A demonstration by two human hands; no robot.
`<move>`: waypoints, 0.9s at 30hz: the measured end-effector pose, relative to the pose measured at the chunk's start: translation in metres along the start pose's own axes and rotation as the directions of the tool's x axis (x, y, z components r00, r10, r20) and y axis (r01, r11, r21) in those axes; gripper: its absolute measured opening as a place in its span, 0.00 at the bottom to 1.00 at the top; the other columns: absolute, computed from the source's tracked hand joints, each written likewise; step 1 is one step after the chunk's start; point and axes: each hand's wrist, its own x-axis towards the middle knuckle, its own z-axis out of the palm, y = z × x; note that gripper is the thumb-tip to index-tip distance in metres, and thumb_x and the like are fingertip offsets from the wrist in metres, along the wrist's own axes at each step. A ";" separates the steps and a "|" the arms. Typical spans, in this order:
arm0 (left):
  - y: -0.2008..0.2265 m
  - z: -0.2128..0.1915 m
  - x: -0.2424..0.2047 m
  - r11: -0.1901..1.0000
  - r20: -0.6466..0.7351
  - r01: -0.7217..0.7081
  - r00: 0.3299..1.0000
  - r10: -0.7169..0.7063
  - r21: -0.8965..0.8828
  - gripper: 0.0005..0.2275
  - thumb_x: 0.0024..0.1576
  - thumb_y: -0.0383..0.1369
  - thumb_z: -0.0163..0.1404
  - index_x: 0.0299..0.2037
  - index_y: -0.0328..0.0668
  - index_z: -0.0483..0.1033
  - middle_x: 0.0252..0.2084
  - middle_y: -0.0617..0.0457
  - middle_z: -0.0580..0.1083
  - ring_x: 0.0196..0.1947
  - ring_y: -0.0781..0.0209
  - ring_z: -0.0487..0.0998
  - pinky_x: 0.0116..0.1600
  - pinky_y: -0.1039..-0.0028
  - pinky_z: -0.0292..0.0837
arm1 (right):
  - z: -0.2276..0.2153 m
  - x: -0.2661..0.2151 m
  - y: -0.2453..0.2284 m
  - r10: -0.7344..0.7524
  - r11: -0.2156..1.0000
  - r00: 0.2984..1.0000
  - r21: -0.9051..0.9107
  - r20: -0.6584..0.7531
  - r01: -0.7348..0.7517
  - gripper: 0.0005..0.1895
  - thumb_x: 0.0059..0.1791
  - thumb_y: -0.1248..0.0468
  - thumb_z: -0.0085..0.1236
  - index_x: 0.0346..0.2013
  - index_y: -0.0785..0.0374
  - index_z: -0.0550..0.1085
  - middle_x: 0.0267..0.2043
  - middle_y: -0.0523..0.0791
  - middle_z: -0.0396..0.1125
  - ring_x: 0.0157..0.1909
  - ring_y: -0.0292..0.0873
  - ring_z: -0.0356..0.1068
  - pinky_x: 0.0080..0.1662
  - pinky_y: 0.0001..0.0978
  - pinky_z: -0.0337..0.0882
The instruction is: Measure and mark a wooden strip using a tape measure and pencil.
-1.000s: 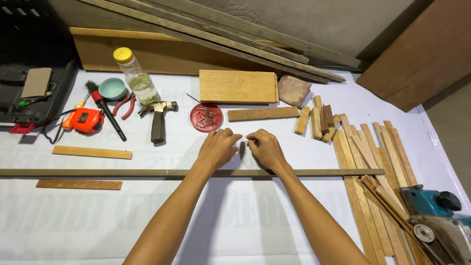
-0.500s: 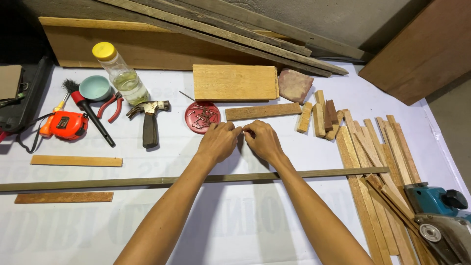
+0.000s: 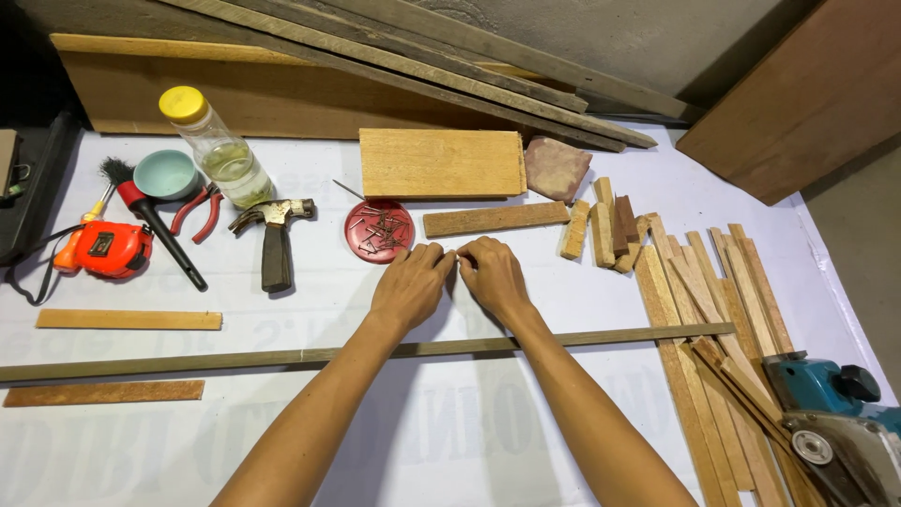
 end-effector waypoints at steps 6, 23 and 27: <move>-0.008 -0.008 -0.012 0.980 -0.025 -0.022 1.000 0.017 -0.198 0.25 0.51 0.30 0.55 0.61 0.36 0.70 0.53 0.48 0.73 0.56 0.50 0.72 0.59 0.62 0.66 | -0.016 0.001 -0.005 0.081 0.991 0.992 0.094 0.101 -0.091 0.14 0.47 0.68 0.60 0.46 0.68 0.78 0.40 0.54 0.75 0.40 0.54 0.75 0.44 0.43 0.74; 0.015 -0.110 -0.107 0.977 0.195 0.088 0.980 -0.049 -0.195 0.15 0.51 0.43 0.61 0.43 0.42 0.81 0.40 0.49 0.76 0.43 0.51 0.75 0.50 0.60 0.69 | -0.086 -0.087 -0.076 0.128 0.991 0.900 -0.027 0.417 -0.128 0.19 0.41 0.60 0.70 0.45 0.62 0.81 0.41 0.49 0.74 0.43 0.47 0.73 0.48 0.40 0.73; -0.005 -0.098 -0.136 0.991 0.172 0.082 0.983 -0.063 -0.108 0.20 0.45 0.42 0.63 0.45 0.43 0.79 0.40 0.49 0.76 0.44 0.50 0.74 0.49 0.60 0.69 | -0.070 -0.108 -0.070 0.121 0.988 0.934 -0.133 0.335 -0.080 0.19 0.41 0.62 0.68 0.47 0.60 0.81 0.44 0.46 0.73 0.50 0.49 0.68 0.55 0.42 0.69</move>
